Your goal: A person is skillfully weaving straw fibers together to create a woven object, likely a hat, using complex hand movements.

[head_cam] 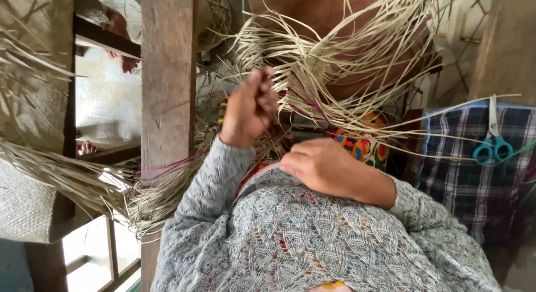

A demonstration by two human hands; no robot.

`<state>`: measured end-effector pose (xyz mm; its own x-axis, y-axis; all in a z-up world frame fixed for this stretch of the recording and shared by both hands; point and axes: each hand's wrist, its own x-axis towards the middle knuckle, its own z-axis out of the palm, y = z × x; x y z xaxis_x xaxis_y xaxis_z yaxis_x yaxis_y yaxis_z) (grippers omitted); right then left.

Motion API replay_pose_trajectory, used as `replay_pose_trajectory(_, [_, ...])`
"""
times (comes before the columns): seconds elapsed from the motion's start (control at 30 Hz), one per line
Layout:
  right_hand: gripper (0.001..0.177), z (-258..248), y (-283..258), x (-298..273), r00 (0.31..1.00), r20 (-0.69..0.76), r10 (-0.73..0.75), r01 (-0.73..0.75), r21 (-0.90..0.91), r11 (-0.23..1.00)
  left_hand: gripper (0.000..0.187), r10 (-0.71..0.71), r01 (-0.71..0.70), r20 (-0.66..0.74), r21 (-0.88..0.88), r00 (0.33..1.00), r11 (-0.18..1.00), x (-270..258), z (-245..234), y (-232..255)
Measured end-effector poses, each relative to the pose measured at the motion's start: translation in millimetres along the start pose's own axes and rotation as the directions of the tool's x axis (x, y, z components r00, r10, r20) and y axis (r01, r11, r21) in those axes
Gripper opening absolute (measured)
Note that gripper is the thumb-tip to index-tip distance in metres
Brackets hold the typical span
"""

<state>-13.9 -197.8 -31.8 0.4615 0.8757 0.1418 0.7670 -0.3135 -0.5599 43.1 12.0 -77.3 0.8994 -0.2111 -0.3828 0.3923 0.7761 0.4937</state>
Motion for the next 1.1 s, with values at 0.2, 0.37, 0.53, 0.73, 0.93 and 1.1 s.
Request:
replay_pose_trajectory(0.2, [0.014,-21.9,-15.0,2.7,0.995,-0.061,-0.076,0.088,0.231,0.969,0.025,0.210,-0.200,-0.060,0.135,0.976,0.970,43.5,-33.1,36.5])
replay_pose_trajectory(0.37, [0.011,-47.5,-28.6,-1.2,0.982,-0.036,-0.184,0.183,0.392,0.901,0.027,0.246,-0.241,-0.061,0.079,0.967,0.967,66.7,-60.6,54.4])
replay_pose_trajectory(0.53, [0.027,-49.4,-23.1,-10.9,0.981,-0.078,-0.178,0.194,0.329,0.924,0.025,0.283,-0.283,0.017,0.099,0.959,0.954,78.4,-78.8,61.2])
replay_pose_trajectory(0.73, [0.052,-60.4,-23.7,-25.8,0.996,0.020,-0.082,0.075,0.252,0.965,0.026,0.339,-0.299,-0.168,0.227,0.925,0.927,62.9,-57.2,82.0])
replay_pose_trajectory(0.93, [0.028,-59.5,-7.6,-28.0,0.948,0.006,0.319,-0.317,0.116,0.941,0.065,0.808,-0.275,0.173,0.961,0.564,-0.015,30.0,-50.2,91.6])
replay_pose_trajectory(1.1, [0.020,-41.3,10.0,-16.7,0.920,-0.283,0.272,-0.283,0.004,0.959,0.042,0.049,0.338,0.740,-0.246,0.671,-0.908,-39.0,16.3,2.5])
